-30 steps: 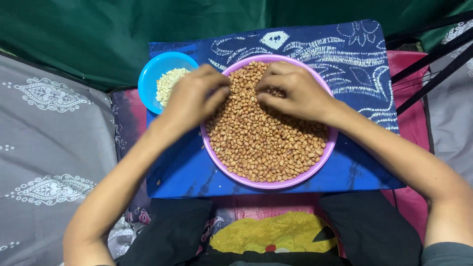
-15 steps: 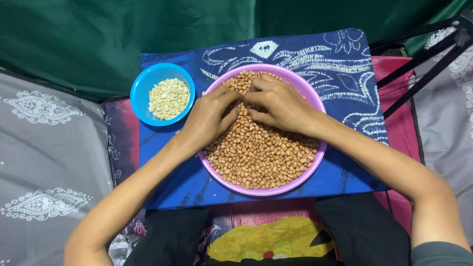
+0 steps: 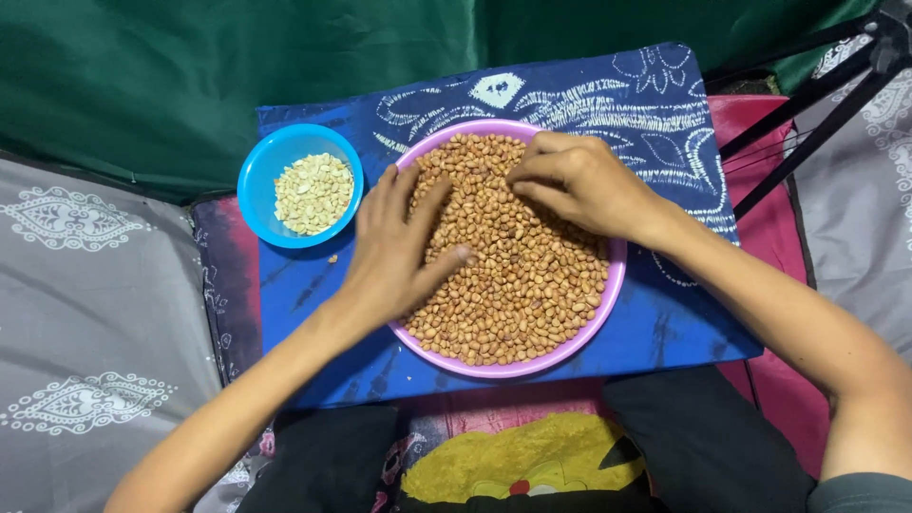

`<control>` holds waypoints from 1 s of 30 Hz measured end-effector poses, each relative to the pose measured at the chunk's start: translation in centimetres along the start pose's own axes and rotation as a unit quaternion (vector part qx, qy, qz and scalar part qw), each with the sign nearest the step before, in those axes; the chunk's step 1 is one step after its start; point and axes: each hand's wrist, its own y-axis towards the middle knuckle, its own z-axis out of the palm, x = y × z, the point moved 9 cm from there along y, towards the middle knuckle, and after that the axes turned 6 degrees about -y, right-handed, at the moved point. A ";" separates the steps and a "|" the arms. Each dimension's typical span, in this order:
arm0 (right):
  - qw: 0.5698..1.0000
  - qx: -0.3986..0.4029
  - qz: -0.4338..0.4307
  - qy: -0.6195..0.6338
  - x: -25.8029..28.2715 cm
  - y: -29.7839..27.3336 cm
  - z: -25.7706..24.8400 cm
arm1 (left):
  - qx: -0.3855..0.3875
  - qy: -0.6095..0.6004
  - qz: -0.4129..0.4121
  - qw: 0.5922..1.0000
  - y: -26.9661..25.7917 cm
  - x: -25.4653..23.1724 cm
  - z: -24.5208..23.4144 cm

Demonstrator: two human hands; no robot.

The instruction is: A person is manually sorting peanuts, picking out specific nuts from a large pink bowl and placing them into a smaller blue bowl.

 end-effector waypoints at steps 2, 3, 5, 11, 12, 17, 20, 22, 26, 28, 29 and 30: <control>1.000 -0.002 0.016 -0.005 -1.4 -0.4 0.7 | 0.027 -0.016 -0.005 0.999 0.0 -0.3 2.1; 0.999 -0.004 0.031 -0.011 -2.1 -0.6 1.0 | 0.054 -0.032 -0.009 0.998 -0.1 -0.4 3.3; 0.999 -0.005 0.037 -0.005 -2.1 -0.7 1.0 | 0.065 -0.041 -0.004 0.997 0.4 -1.8 4.0; 0.999 -0.034 0.028 0.010 -1.5 -0.5 0.3 | 0.079 -0.078 0.022 0.994 1.4 -4.3 6.0; 0.999 -0.041 0.030 0.009 -1.4 -0.4 0.1 | 0.081 -0.081 0.026 0.993 1.5 -4.7 6.2; 0.997 -0.070 0.022 0.009 -2.4 -0.3 0.1 | 0.092 -0.104 0.041 0.990 2.0 -4.6 6.8; 0.996 -0.091 0.022 0.009 -2.7 -0.5 -0.7 | 0.067 -0.130 0.076 0.986 2.1 -2.9 6.4; 0.994 -0.103 0.020 0.007 -2.5 -0.9 -1.3 | 0.042 -0.139 0.111 0.983 1.9 -1.9 5.0; 0.993 -0.106 0.022 0.048 -2.0 -1.6 -1.9 | -0.058 -0.174 0.097 0.978 1.6 -0.1 -0.4; 0.991 -0.105 0.032 0.075 -1.9 -1.7 -1.6 | -0.084 -0.199 0.044 0.975 1.5 1.2 -1.3; 0.991 -0.099 0.027 0.085 -1.6 -1.7 -1.3 | -0.076 -0.201 0.032 0.976 1.4 1.4 -1.0; 0.991 -0.093 0.019 0.093 -1.2 -1.5 -1.2 | -0.070 -0.202 0.023 0.977 1.5 1.7 -0.8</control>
